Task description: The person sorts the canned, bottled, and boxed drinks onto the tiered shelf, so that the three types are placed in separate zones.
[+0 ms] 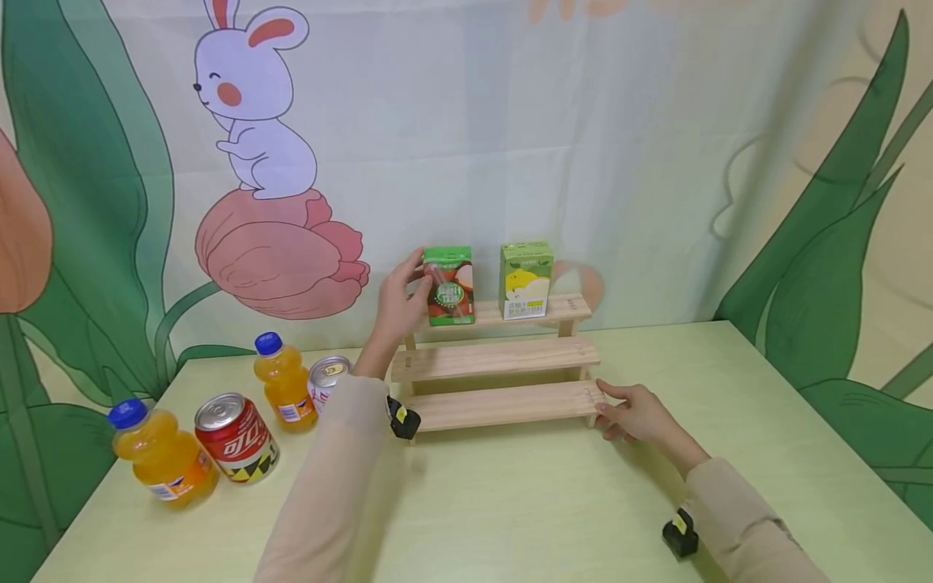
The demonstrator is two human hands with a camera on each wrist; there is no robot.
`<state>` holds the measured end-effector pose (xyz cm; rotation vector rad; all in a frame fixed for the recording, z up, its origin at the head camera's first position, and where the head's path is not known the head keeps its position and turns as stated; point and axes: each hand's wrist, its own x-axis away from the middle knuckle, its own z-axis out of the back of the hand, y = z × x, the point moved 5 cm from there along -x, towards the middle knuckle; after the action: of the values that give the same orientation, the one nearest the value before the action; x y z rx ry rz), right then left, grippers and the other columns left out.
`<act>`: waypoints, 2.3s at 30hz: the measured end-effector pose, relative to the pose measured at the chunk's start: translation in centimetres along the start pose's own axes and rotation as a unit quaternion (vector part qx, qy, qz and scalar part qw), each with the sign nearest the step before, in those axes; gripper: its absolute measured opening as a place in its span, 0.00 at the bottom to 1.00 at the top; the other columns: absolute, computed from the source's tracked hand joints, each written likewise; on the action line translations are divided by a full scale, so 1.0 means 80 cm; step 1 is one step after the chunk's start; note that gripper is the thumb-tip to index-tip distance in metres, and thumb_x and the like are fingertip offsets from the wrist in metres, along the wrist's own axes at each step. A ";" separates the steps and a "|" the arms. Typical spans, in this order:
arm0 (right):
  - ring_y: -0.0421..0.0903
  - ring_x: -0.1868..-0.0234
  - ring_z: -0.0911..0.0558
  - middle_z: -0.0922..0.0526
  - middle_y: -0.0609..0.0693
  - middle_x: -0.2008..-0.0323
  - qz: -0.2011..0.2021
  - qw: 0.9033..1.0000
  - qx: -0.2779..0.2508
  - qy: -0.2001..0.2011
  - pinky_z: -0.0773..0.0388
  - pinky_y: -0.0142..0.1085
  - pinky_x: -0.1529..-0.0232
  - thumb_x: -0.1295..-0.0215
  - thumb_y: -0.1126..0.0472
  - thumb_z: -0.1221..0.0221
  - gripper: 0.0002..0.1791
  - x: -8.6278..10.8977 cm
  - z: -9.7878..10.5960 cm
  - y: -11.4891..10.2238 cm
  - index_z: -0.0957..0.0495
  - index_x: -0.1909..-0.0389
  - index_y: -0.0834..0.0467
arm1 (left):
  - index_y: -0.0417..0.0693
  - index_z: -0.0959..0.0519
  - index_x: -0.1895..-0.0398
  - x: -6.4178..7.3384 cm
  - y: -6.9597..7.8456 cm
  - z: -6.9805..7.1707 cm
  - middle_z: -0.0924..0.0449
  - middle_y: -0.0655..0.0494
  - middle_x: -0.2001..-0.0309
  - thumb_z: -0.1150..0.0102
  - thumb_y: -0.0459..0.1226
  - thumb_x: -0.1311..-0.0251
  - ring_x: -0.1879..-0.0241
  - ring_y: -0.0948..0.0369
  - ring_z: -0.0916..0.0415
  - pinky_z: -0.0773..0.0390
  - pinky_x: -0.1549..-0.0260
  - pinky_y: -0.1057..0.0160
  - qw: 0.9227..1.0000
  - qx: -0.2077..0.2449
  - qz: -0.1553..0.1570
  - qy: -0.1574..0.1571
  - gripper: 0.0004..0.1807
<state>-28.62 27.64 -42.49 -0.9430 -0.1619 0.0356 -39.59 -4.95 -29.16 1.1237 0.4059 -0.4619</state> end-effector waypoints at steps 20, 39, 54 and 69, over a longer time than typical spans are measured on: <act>0.50 0.77 0.18 0.16 0.57 0.71 0.015 1.000 0.007 0.000 0.30 0.36 0.85 0.34 0.61 0.49 0.29 0.002 0.000 -0.004 0.44 0.35 0.67 | 0.31 0.33 0.43 0.037 0.022 0.027 0.28 0.37 0.49 0.48 0.29 0.41 0.52 0.46 0.27 0.23 0.59 0.50 0.999 -0.008 -0.034 0.010 0.22; 0.48 0.77 0.19 0.16 0.56 0.71 -0.001 1.000 0.007 0.004 0.29 0.36 0.83 0.34 0.61 0.49 0.29 -0.001 -0.001 0.000 0.44 0.35 0.65 | 0.31 0.32 0.43 0.064 0.035 0.039 0.28 0.36 0.49 0.47 0.28 0.42 0.51 0.44 0.28 0.22 0.61 0.53 0.997 0.001 -0.075 -0.006 0.22; 0.48 0.78 0.19 0.16 0.56 0.72 0.002 1.000 0.010 0.005 0.29 0.36 0.83 0.34 0.62 0.49 0.28 -0.001 -0.002 0.000 0.44 0.35 0.66 | 0.28 0.35 0.42 0.086 0.056 0.051 0.30 0.34 0.47 0.48 0.26 0.42 0.50 0.43 0.29 0.23 0.58 0.50 0.998 -0.012 -0.063 -0.025 0.23; 0.49 0.78 0.19 0.16 0.57 0.71 -0.001 1.000 -0.002 0.003 0.30 0.35 0.84 0.34 0.62 0.49 0.28 -0.002 -0.001 0.001 0.43 0.35 0.66 | 0.33 0.34 0.41 0.103 0.045 0.059 0.30 0.39 0.47 0.46 0.27 0.43 0.50 0.47 0.29 0.22 0.59 0.55 0.995 -0.030 -0.082 -0.044 0.25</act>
<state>-28.76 27.59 -42.62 -0.9471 -0.1582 0.0309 -30.43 -9.23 -29.01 1.0124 0.4344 -0.6372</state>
